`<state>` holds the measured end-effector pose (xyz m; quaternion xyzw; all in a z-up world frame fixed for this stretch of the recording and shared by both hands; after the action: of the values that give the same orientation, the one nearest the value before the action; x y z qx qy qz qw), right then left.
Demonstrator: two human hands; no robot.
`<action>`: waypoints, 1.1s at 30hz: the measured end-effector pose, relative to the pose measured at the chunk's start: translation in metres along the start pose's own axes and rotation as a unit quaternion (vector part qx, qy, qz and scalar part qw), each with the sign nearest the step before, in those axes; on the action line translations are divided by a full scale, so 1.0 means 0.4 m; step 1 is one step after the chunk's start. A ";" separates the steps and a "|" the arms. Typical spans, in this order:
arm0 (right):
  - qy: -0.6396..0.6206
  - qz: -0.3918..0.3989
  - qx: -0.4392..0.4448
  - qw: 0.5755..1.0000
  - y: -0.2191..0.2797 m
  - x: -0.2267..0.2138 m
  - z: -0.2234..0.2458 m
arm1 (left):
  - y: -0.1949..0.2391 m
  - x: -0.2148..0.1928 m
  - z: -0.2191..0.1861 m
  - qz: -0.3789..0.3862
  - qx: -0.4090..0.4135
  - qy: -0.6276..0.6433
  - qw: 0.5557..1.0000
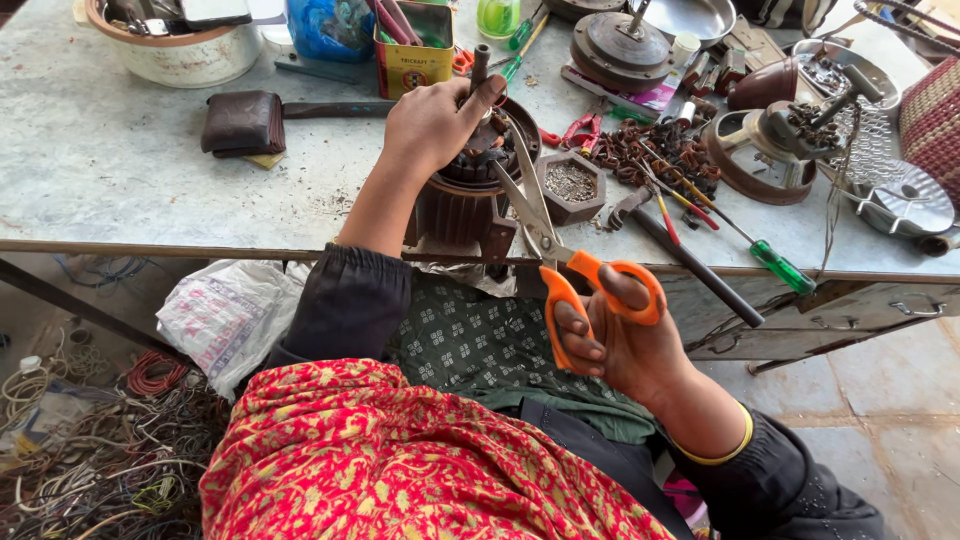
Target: The person is repairing an electric motor by using pliers and a hammer to adjust and remove components from the motor's rotor. They repeatedly strike the pliers with the hammer to loosen parts and use their hands to manipulate the motor assembly.
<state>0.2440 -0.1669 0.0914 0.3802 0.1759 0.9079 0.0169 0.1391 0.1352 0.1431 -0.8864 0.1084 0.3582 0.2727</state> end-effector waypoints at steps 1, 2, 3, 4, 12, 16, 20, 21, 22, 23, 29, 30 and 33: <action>0.001 0.017 0.010 1.000 0.001 0.008 -0.001 | 0.000 -0.001 0.000 -0.004 0.002 0.000 1.000; 0.021 0.003 -0.005 1.000 0.003 0.007 0.005 | 0.000 -0.002 -0.001 -0.011 0.008 -0.004 1.000; 0.042 -0.012 -0.019 0.999 0.006 0.006 0.012 | 0.000 -0.003 -0.001 -0.017 0.014 -0.008 1.000; 0.062 -0.027 -0.033 0.997 0.010 0.007 0.019 | -0.001 -0.004 -0.001 -0.024 0.020 -0.012 0.999; 0.205 -0.047 -0.076 0.975 0.024 0.045 0.099 | -0.007 0.008 0.008 -0.011 0.040 0.021 0.999; 0.281 -0.080 -0.070 0.954 0.035 0.074 0.134 | -0.005 0.003 0.005 -0.010 0.043 0.030 0.999; 0.285 -0.160 -0.018 0.945 0.060 0.090 0.152 | -0.002 -0.001 -0.001 -0.008 0.044 0.029 0.999; 0.282 -0.164 -0.018 0.945 0.064 0.098 0.157 | -0.003 -0.002 -0.002 -0.008 0.042 0.035 0.998; 0.278 -0.170 -0.016 0.945 0.068 0.104 0.158 | 0.000 0.000 -0.002 -0.007 0.040 0.042 0.998; 0.274 -0.157 -0.023 0.949 0.069 0.116 0.158 | 0.001 0.002 0.000 -0.005 0.038 0.035 0.999; 0.257 -0.139 -0.032 0.956 0.079 0.154 0.166 | 0.001 0.013 0.007 0.009 0.027 0.031 0.999; 0.259 -0.129 -0.035 0.957 0.078 0.159 0.163 | 0.000 0.014 0.007 0.014 0.022 0.031 0.999; 0.255 -0.122 -0.040 0.958 0.076 0.160 0.152 | 0.000 0.017 0.009 0.029 0.016 0.025 0.999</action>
<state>0.2439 -0.1661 0.1849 0.1111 0.1830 0.9720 0.0974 0.1418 0.1374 0.1364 -0.8867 0.1469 0.3423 0.2738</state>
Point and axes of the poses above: each hand's wrist, its own y-axis away from the middle knuckle, its own x-axis out of the palm, z = x × y, the point moved 6 cm from there along -y, towards the middle knuckle, and after that the axes turned 8 degrees about -z, right-handed, at the moved point
